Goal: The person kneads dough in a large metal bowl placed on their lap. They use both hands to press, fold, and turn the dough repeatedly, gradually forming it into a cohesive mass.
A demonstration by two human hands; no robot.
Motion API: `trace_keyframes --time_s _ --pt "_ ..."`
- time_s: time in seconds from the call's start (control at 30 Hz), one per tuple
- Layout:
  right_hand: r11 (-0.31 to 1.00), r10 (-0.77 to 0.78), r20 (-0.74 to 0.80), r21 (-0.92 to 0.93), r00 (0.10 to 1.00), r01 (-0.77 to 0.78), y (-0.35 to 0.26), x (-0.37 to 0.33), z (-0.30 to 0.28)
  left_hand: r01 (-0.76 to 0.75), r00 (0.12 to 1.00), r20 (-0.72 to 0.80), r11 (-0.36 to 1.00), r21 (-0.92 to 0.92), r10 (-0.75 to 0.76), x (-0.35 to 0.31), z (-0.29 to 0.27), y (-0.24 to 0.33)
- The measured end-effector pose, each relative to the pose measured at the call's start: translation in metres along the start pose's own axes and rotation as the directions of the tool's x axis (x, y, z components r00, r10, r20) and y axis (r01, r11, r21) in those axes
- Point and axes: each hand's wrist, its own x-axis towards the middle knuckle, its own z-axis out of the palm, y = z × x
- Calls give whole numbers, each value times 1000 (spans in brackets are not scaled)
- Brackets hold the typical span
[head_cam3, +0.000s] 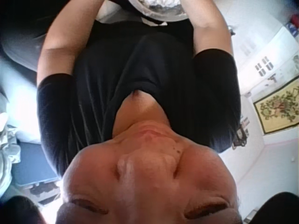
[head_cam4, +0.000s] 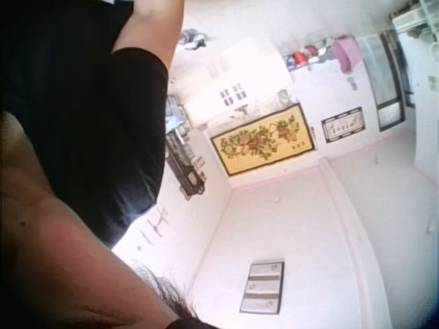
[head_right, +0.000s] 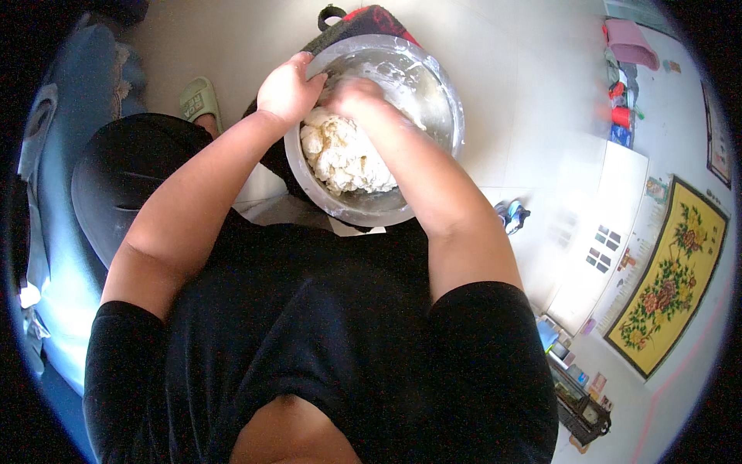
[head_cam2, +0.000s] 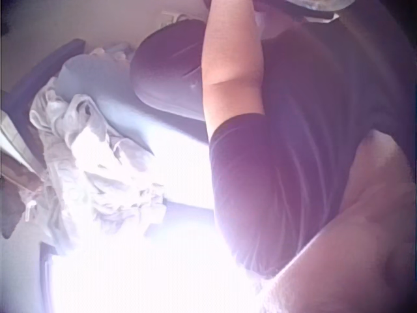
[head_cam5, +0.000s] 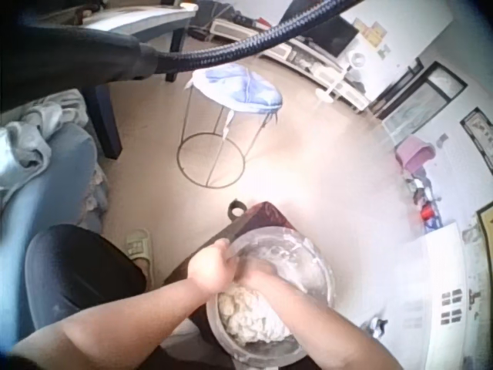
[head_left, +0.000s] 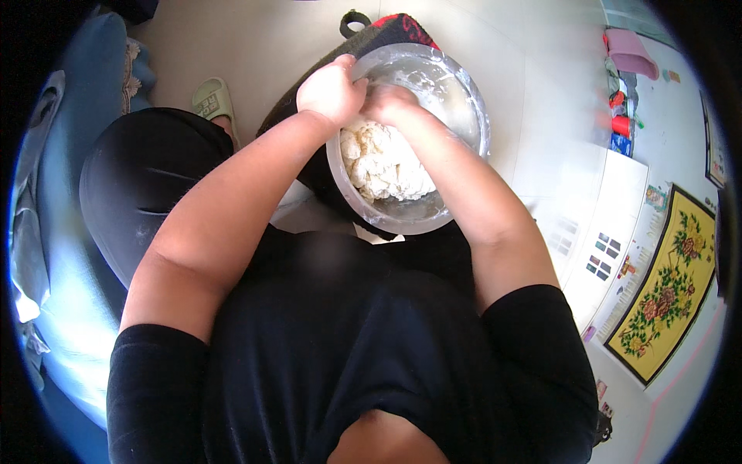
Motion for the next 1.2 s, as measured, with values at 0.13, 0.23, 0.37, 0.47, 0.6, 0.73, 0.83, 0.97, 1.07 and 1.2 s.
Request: trace_keyframes --time_s 0.13,0.23,0.37,0.47,0.6,0.73,0.83,0.97,1.07,1.2 --pt "973 -204 217 -67 955 223 -40 -40 -14 5 1000 -15 1000 1 -5 5 -3 -4" --pt "950 -312 242 51 919 309 -20 -82 -10 8 1000 22 1000 24 -9 3 -7 0" --pt "890 -384 -12 -272 923 366 34 -153 -23 -47 998 -37 999 1 47 2 -3 -3" --pt "928 -325 -48 -208 945 309 67 -173 -11 -54 998 -37 999 6 54 3 -1 -1" --pt "927 -306 -121 -264 944 267 79 -151 30 -53 999 -4 999 1 53 5 1 -4" --pt "902 -369 -156 -299 916 313 58 -118 39 -54 998 -37 998 -24 54 2 2 -6" --pt "779 -504 -129 -495 854 385 33 -97 19 -77 996 -58 996 -50 74 2 3 -8" --pt "838 -399 -109 -446 911 314 23 -56 6 -103 993 -56 995 -16 102 5 1 -2" --pt "887 -310 -87 -385 947 255 17 -45 -6 -113 992 -59 994 -10 113 7 3 -4" --pt "722 -583 -41 -485 812 494 34 -76 -17 -117 992 -42 993 -23 116 11 3 -9"
